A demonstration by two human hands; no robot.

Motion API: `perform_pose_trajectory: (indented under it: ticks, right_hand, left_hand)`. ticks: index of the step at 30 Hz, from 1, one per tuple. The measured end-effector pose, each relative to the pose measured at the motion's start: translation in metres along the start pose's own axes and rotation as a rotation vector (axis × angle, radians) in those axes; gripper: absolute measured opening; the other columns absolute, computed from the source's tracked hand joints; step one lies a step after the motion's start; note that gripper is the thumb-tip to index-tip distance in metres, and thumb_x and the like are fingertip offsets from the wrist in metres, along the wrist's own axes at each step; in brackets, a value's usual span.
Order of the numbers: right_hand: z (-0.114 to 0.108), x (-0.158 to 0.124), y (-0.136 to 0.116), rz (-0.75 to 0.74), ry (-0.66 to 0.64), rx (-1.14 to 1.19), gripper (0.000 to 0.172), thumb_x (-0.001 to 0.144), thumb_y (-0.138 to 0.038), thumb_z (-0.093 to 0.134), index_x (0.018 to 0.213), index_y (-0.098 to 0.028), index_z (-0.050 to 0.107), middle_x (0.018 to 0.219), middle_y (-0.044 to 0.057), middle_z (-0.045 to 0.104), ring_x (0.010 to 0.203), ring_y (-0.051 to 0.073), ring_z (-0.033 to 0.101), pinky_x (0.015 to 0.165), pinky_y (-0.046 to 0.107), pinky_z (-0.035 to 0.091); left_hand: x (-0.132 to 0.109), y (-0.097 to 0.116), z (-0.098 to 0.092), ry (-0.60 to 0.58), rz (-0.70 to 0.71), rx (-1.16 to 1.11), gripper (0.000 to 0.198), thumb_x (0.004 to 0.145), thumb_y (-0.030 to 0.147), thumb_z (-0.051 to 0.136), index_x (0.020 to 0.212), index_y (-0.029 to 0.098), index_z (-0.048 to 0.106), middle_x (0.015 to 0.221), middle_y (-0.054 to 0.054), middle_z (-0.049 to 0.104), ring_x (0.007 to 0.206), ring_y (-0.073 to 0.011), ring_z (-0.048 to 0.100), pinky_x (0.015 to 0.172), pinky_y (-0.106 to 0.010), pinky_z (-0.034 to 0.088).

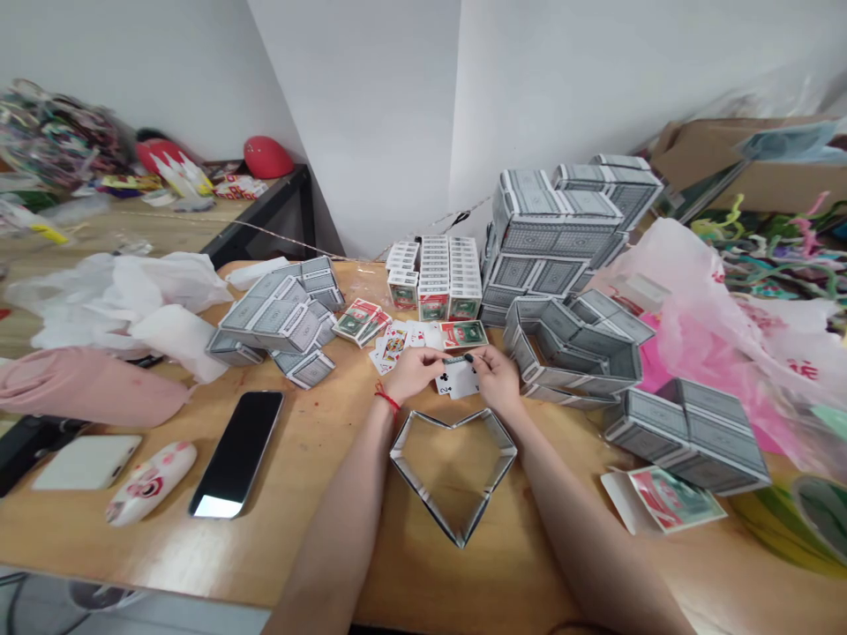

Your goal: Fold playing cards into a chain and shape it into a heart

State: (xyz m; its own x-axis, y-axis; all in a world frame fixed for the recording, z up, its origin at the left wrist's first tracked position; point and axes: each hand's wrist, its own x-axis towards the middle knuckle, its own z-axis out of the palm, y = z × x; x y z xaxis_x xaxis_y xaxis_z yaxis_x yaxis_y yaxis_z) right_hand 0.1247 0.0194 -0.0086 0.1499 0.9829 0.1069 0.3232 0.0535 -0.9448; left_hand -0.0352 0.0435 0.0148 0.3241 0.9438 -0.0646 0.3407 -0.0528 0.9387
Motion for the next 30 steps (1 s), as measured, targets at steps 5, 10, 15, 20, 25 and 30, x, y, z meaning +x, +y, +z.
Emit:
perform_pose_trajectory:
  ticks: [5,10,15,20,25,30]
  right_hand:
    - [0.0,0.002,0.004,0.013,0.0,0.01,0.019,0.072,-0.034,0.046,0.071,-0.018,0.058,0.063,0.0,0.057,0.058,0.013,0.047,0.053,0.023,0.034]
    - [-0.002,0.005,0.003,0.038,-0.036,0.125,0.02,0.071,-0.035,0.049,0.074,-0.017,0.057,0.067,0.001,0.058,0.058,0.012,0.048,0.054,0.023,0.036]
    - [-0.001,0.006,0.0,0.073,-0.042,0.24,0.024,0.069,-0.037,0.051,0.079,-0.016,0.057,0.07,0.002,0.06,0.058,0.012,0.05,0.052,0.022,0.037]
    - [0.0,0.007,0.001,0.104,0.012,0.276,0.025,0.068,-0.038,0.053,0.081,-0.017,0.056,0.064,0.0,0.057,0.051,0.011,0.046,0.046,0.021,0.035]
    - [0.0,0.007,0.002,0.089,-0.02,0.242,0.026,0.069,-0.036,0.051,0.084,-0.016,0.058,0.069,0.002,0.06,0.053,0.011,0.048,0.047,0.021,0.036]
    - [-0.001,0.008,0.004,0.068,-0.03,0.212,0.028,0.071,-0.035,0.049,0.088,-0.016,0.06,0.078,0.005,0.063,0.063,0.014,0.053,0.052,0.023,0.039]
  left_hand:
    - [0.0,-0.006,-0.002,-0.007,0.002,-0.046,0.029,0.065,0.011,0.047,0.087,0.011,0.066,0.083,-0.006,0.067,0.07,-0.0123,0.058,0.064,-0.022,0.045]
    - [0.001,-0.007,-0.002,-0.005,0.057,-0.108,0.026,0.067,0.013,0.049,0.088,0.01,0.063,0.08,-0.005,0.066,0.069,-0.0122,0.058,0.062,-0.022,0.045]
    - [0.0,-0.004,0.002,-0.006,0.094,-0.136,0.033,0.065,0.012,0.055,0.098,0.013,0.057,0.08,-0.004,0.063,0.065,-0.011,0.058,0.056,-0.021,0.046]
    - [0.0,-0.008,0.004,-0.128,0.025,-0.196,0.042,0.063,0.015,0.061,0.104,0.012,0.05,0.086,-0.007,0.061,0.064,-0.0124,0.059,0.05,-0.022,0.049]
    - [0.0,-0.011,0.002,-0.163,0.043,-0.24,0.049,0.065,0.011,0.059,0.112,0.014,0.045,0.088,-0.007,0.06,0.063,-0.0105,0.059,0.053,-0.022,0.05]
    - [0.0,-0.013,0.001,-0.187,0.099,-0.332,0.055,0.065,0.009,0.058,0.117,0.018,0.04,0.095,-0.007,0.058,0.066,-0.01,0.059,0.057,-0.022,0.05]
